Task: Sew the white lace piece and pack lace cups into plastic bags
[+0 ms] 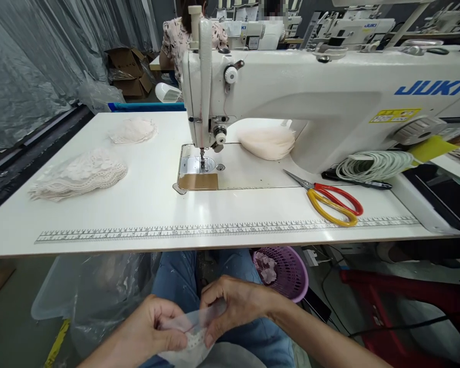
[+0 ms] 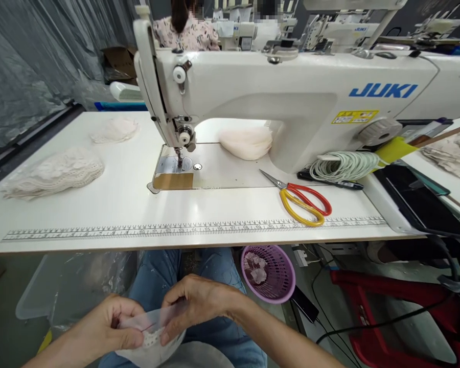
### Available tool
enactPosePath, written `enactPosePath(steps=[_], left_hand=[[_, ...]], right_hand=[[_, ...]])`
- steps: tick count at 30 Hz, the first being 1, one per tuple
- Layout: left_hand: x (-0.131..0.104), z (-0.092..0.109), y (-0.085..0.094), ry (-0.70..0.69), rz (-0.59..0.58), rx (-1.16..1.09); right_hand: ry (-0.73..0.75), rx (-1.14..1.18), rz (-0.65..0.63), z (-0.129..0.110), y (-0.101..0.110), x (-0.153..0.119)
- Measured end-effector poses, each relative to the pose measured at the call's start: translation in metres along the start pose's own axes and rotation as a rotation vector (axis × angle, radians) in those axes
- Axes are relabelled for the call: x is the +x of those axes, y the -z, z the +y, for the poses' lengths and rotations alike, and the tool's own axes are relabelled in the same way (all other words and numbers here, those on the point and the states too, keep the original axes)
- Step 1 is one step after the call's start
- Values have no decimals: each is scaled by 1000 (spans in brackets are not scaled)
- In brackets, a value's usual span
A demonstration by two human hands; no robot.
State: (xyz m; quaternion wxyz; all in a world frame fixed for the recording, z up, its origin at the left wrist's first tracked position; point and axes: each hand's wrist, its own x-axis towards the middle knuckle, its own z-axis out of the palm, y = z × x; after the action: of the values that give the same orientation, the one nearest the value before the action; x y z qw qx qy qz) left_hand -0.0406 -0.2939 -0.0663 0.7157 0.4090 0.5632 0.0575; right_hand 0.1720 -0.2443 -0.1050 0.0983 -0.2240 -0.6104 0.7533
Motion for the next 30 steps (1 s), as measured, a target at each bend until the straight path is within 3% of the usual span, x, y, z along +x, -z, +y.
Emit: enactPosePath(steps=[5,12,19,30], left_hand=[[-1,-13,8,-107,-59,-20],[2,-23,10,-162,25,106],[12,-26,8,-219,-6,111],[6,-36,7,-193,211,231]], right_hand=[[-30,65,61,-1,0,-3],[-99,185,104,2,10,-18],[-74,12,114,-2,3,-16],[-27,-13,98,-8,-5,-9]])
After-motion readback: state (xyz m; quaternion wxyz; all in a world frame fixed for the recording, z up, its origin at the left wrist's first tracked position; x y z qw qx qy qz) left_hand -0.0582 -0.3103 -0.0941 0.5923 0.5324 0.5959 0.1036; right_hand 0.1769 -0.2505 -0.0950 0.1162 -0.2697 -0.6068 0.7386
